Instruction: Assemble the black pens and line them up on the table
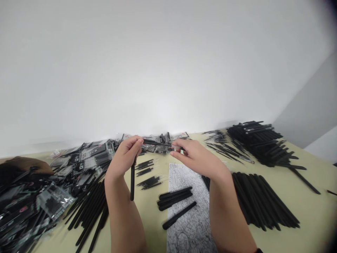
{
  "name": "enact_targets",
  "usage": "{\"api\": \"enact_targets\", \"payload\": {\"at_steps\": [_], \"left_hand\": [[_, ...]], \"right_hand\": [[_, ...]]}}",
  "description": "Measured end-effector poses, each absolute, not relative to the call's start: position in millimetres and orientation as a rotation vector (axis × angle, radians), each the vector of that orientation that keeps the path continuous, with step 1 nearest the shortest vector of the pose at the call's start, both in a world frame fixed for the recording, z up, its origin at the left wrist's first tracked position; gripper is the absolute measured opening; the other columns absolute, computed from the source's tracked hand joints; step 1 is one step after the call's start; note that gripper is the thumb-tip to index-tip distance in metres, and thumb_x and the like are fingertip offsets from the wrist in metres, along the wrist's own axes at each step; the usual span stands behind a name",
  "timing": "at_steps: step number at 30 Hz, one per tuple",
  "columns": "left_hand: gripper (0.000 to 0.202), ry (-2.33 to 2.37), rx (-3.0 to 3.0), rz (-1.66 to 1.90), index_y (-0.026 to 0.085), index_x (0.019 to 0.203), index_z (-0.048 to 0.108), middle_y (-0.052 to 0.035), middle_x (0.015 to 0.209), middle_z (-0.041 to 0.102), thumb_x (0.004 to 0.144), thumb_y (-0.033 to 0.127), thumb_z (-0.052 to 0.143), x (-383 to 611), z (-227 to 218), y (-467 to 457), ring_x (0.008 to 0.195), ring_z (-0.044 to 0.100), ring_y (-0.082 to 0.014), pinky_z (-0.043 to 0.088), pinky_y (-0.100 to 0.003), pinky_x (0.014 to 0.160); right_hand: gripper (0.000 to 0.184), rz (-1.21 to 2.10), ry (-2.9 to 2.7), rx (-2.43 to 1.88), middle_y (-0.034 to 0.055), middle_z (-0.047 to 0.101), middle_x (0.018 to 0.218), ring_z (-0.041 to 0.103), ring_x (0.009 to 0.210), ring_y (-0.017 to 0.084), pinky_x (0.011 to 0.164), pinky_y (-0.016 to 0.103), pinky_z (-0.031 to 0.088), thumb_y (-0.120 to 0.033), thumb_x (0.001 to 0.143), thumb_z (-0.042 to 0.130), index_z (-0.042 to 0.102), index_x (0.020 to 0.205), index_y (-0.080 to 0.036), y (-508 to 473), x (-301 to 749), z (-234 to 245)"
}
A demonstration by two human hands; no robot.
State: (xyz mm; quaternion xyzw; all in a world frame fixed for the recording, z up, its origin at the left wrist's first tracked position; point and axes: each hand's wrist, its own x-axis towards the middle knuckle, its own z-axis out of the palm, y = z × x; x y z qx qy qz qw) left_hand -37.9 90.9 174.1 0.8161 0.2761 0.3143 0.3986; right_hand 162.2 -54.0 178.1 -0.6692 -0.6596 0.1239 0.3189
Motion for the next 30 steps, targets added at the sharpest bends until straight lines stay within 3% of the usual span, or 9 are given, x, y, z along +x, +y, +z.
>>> {"api": "enact_targets", "payload": {"at_steps": [12, 16, 20, 28, 30], "left_hand": [[0.033, 0.658, 2.203, 0.738, 0.018, 0.073, 0.05, 0.0047, 0.062, 0.037, 0.096, 0.042, 0.046, -23, 181, 73, 0.057, 0.037, -0.0093, 0.031, -0.023, 0.054], [0.029, 0.571, 2.287, 0.715, 0.018, 0.074, 0.053, 0.0038, 0.064, 0.044, 0.095, 0.036, 0.046, -5, 182, 66, 0.062, 0.04, -0.0101, 0.032, -0.023, 0.058], [0.029, 0.558, 2.257, 0.748, 0.018, 0.077, 0.055, 0.0047, 0.061, 0.041, 0.096, 0.036, 0.043, 5, 178, 67, 0.058, 0.037, -0.0099, 0.03, -0.023, 0.056], [0.031, 0.619, 2.236, 0.769, 0.019, 0.073, 0.049, 0.0055, 0.058, 0.038, 0.097, 0.038, 0.042, 6, 173, 69, 0.054, 0.036, -0.0097, 0.029, -0.023, 0.054], [0.032, 0.647, 2.238, 0.775, 0.019, 0.073, 0.048, 0.0055, 0.057, 0.039, 0.097, 0.039, 0.041, 7, 172, 69, 0.054, 0.035, -0.0097, 0.029, -0.023, 0.054]], "right_hand": [[0.015, 0.175, -1.624, -1.956, 0.0048, 0.067, 0.084, 0.057, 0.075, 0.018, 0.064, 0.03, 0.036, -0.03, 0.095, 0.05, 0.061, 0.094, -0.019, -45, 162, 171], [0.016, 0.16, -1.691, -1.921, 0.0028, 0.065, 0.079, 0.056, 0.07, 0.016, 0.059, 0.028, 0.033, -0.033, 0.093, 0.053, 0.058, 0.084, -0.02, -40, 154, 172], [0.019, 0.037, -1.621, -1.907, 0.0008, 0.063, 0.075, 0.052, 0.065, 0.014, 0.057, 0.027, 0.03, -0.033, 0.094, 0.054, 0.053, 0.078, -0.021, -37, 149, 177], [0.005, 0.003, -1.605, -1.732, 0.0038, 0.066, 0.091, 0.059, 0.08, 0.018, 0.07, 0.029, 0.041, -0.025, 0.09, 0.059, 0.058, 0.091, -0.02, -34, 156, 169], [0.009, -0.022, -1.629, -1.691, 0.0058, 0.065, 0.096, 0.06, 0.086, 0.019, 0.074, 0.031, 0.043, -0.02, 0.088, 0.057, 0.058, 0.097, -0.02, -34, 158, 166]]}}
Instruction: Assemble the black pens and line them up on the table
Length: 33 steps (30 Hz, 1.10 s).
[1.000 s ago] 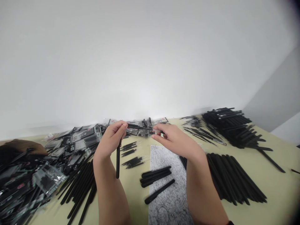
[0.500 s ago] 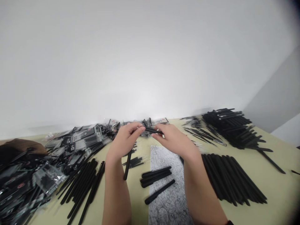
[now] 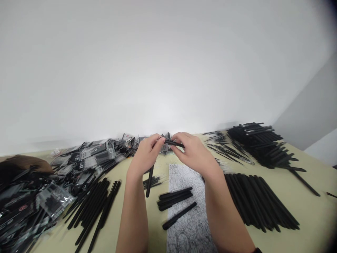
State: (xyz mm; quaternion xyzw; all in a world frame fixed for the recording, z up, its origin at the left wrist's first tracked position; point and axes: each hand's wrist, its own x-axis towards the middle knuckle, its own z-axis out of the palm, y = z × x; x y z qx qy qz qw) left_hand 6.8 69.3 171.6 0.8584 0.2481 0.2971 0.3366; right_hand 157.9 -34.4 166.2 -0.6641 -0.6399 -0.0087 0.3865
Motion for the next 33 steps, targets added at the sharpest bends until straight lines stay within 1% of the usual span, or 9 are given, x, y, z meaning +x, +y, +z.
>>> {"api": "enact_targets", "payload": {"at_steps": [4, 7, 9, 15, 19, 21, 25, 31, 33], "left_hand": [[0.034, 0.656, 2.219, 0.782, 0.019, 0.074, 0.048, 0.0059, 0.056, 0.039, 0.098, 0.041, 0.039, 8, 170, 71, 0.052, 0.037, -0.0099, 0.029, -0.024, 0.053], [0.033, 0.673, 2.214, 0.792, 0.02, 0.076, 0.049, 0.006, 0.055, 0.041, 0.098, 0.041, 0.038, 9, 169, 72, 0.051, 0.038, -0.0101, 0.03, -0.024, 0.053], [0.033, 0.686, 2.221, 0.795, 0.02, 0.075, 0.049, 0.0059, 0.056, 0.041, 0.098, 0.041, 0.038, 9, 169, 72, 0.052, 0.038, -0.0103, 0.031, -0.024, 0.054], [0.036, 0.726, 2.242, 0.781, 0.019, 0.073, 0.05, 0.005, 0.056, 0.043, 0.098, 0.042, 0.037, 8, 168, 74, 0.053, 0.04, -0.0112, 0.032, -0.025, 0.056], [0.037, 0.729, 2.228, 0.764, 0.019, 0.074, 0.05, 0.0045, 0.056, 0.045, 0.099, 0.043, 0.035, 7, 168, 75, 0.054, 0.041, -0.0123, 0.033, -0.026, 0.057], [0.038, 0.72, 2.213, 0.758, 0.02, 0.074, 0.049, 0.0045, 0.056, 0.044, 0.099, 0.044, 0.035, 6, 168, 76, 0.054, 0.042, -0.0124, 0.033, -0.026, 0.056], [0.038, 0.715, 2.189, 0.764, 0.02, 0.075, 0.048, 0.0051, 0.055, 0.044, 0.099, 0.045, 0.035, 5, 169, 75, 0.052, 0.042, -0.0121, 0.034, -0.026, 0.055], [0.037, 0.716, 2.22, 0.781, 0.02, 0.075, 0.049, 0.0052, 0.055, 0.044, 0.099, 0.043, 0.035, 7, 171, 73, 0.053, 0.041, -0.0115, 0.033, -0.025, 0.057], [0.037, 0.718, 2.232, 0.778, 0.02, 0.074, 0.049, 0.0052, 0.056, 0.044, 0.099, 0.043, 0.035, 7, 171, 73, 0.053, 0.04, -0.0114, 0.033, -0.025, 0.057]], "right_hand": [[0.02, -0.043, -1.654, -1.637, 0.0086, 0.063, 0.1, 0.061, 0.093, 0.022, 0.077, 0.032, 0.046, -0.01, 0.085, 0.05, 0.055, 0.101, -0.02, -35, 160, 165], [0.021, -0.041, -1.653, -1.58, 0.0084, 0.063, 0.101, 0.062, 0.095, 0.021, 0.079, 0.033, 0.048, -0.008, 0.084, 0.049, 0.054, 0.099, -0.021, -36, 161, 165], [0.02, -0.03, -1.639, -1.559, 0.0071, 0.065, 0.099, 0.063, 0.093, 0.02, 0.081, 0.033, 0.049, -0.007, 0.084, 0.051, 0.054, 0.098, -0.021, -36, 162, 166], [0.021, -0.006, -1.567, -1.681, 0.0005, 0.072, 0.096, 0.068, 0.09, 0.019, 0.077, 0.032, 0.05, -0.014, 0.084, 0.065, 0.059, 0.1, -0.026, -39, 167, 167], [0.014, -0.055, -1.568, -1.71, -0.0035, 0.075, 0.098, 0.069, 0.092, 0.019, 0.077, 0.032, 0.05, -0.021, 0.085, 0.068, 0.064, 0.096, -0.029, -42, 167, 170], [0.013, -0.031, -1.57, -1.683, -0.0037, 0.076, 0.098, 0.07, 0.092, 0.019, 0.079, 0.032, 0.05, -0.023, 0.086, 0.068, 0.066, 0.097, -0.029, -42, 167, 171], [0.012, 0.012, -1.585, -1.625, -0.001, 0.075, 0.097, 0.069, 0.091, 0.018, 0.079, 0.032, 0.05, -0.022, 0.086, 0.066, 0.066, 0.097, -0.027, -42, 165, 172], [0.003, -0.057, -1.649, -1.603, 0.0009, 0.07, 0.091, 0.062, 0.08, 0.015, 0.072, 0.028, 0.045, -0.021, 0.087, 0.063, 0.063, 0.089, -0.023, -44, 165, 174], [0.003, -0.065, -1.648, -1.615, 0.0006, 0.068, 0.087, 0.059, 0.076, 0.014, 0.069, 0.027, 0.043, -0.022, 0.087, 0.064, 0.061, 0.086, -0.023, -46, 165, 175]]}}
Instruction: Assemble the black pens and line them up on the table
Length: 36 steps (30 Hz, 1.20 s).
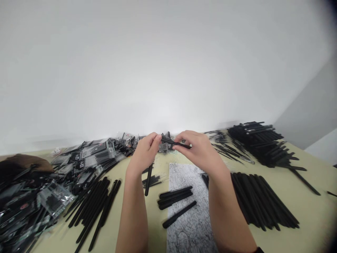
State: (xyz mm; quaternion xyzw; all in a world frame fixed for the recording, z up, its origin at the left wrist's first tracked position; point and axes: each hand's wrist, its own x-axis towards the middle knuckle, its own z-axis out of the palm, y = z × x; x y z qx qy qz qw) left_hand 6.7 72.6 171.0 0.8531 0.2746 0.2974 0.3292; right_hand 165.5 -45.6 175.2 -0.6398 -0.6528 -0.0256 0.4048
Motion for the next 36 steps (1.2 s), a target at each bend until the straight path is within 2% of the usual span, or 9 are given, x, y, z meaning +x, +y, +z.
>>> {"api": "enact_targets", "payload": {"at_steps": [14, 26, 30, 36], "left_hand": [[0.043, 0.715, 2.275, 0.706, 0.019, 0.064, 0.044, 0.0042, 0.052, 0.04, 0.098, 0.044, 0.035, 7, 175, 69, 0.052, 0.041, -0.0121, 0.031, -0.025, 0.054], [0.037, 0.643, 2.214, 0.694, 0.019, 0.069, 0.046, 0.0046, 0.059, 0.04, 0.097, 0.043, 0.041, 1, 174, 73, 0.055, 0.038, -0.0101, 0.032, -0.024, 0.055], [0.031, 0.595, 2.163, 0.679, 0.019, 0.079, 0.053, 0.0054, 0.059, 0.041, 0.096, 0.042, 0.044, -3, 174, 75, 0.054, 0.037, -0.0092, 0.031, -0.023, 0.053], [0.027, 0.563, 2.104, 0.65, 0.021, 0.101, 0.06, 0.0071, 0.054, 0.038, 0.094, 0.043, 0.048, -5, 173, 75, 0.047, 0.034, -0.0084, 0.027, -0.022, 0.047]], "right_hand": [[0.01, -0.083, -1.659, -1.659, -0.0001, 0.064, 0.083, 0.056, 0.076, 0.015, 0.068, 0.027, 0.042, -0.019, 0.085, 0.066, 0.057, 0.082, -0.023, -46, 167, 174], [0.009, -0.083, -1.69, -1.638, -0.0012, 0.066, 0.081, 0.059, 0.075, 0.014, 0.069, 0.026, 0.042, -0.015, 0.082, 0.065, 0.059, 0.082, -0.022, -47, 167, 176], [0.003, -0.035, -1.665, -1.69, -0.0014, 0.069, 0.08, 0.061, 0.075, 0.015, 0.069, 0.027, 0.042, -0.023, 0.088, 0.061, 0.062, 0.085, -0.024, -50, 167, 178], [0.012, 0.0, -1.615, -1.723, -0.0001, 0.074, 0.091, 0.066, 0.085, 0.017, 0.072, 0.029, 0.045, -0.029, 0.093, 0.056, 0.067, 0.095, -0.026, -53, 168, 179]]}}
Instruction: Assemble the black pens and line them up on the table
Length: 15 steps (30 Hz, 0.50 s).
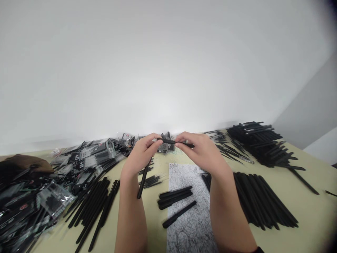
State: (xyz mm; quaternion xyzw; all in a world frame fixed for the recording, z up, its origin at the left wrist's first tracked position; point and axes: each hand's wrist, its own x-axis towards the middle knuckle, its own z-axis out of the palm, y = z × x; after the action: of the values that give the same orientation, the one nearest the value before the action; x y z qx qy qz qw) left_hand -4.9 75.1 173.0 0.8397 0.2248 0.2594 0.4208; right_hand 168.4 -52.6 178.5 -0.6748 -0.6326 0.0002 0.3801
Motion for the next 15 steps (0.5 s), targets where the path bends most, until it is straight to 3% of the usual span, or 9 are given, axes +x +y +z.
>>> {"api": "enact_targets", "payload": {"at_steps": [9, 15], "left_hand": [[0.021, 0.54, 2.05, 0.658, 0.026, 0.108, 0.061, 0.0074, 0.054, 0.029, 0.092, 0.038, 0.052, -4.2, 177.1, 70.5, 0.048, 0.027, -0.0094, 0.022, -0.024, 0.047], [0.011, 0.47, 2.023, 0.685, 0.024, 0.097, 0.054, 0.0081, 0.056, 0.033, 0.092, 0.034, 0.053, -1.0, 176.9, 66.2, 0.049, 0.026, -0.0077, 0.023, -0.022, 0.047]], "right_hand": [[0.019, 0.032, -1.589, -1.699, 0.0006, 0.075, 0.095, 0.066, 0.083, 0.016, 0.069, 0.028, 0.044, -0.031, 0.093, 0.054, 0.07, 0.1, -0.025, -52.7, 167.0, 179.6], [0.025, 0.062, -1.612, -1.68, -0.0022, 0.07, 0.076, 0.059, 0.069, 0.013, 0.061, 0.027, 0.038, -0.04, 0.095, 0.053, 0.071, 0.09, -0.025, -52.9, 163.1, 183.0]]}}
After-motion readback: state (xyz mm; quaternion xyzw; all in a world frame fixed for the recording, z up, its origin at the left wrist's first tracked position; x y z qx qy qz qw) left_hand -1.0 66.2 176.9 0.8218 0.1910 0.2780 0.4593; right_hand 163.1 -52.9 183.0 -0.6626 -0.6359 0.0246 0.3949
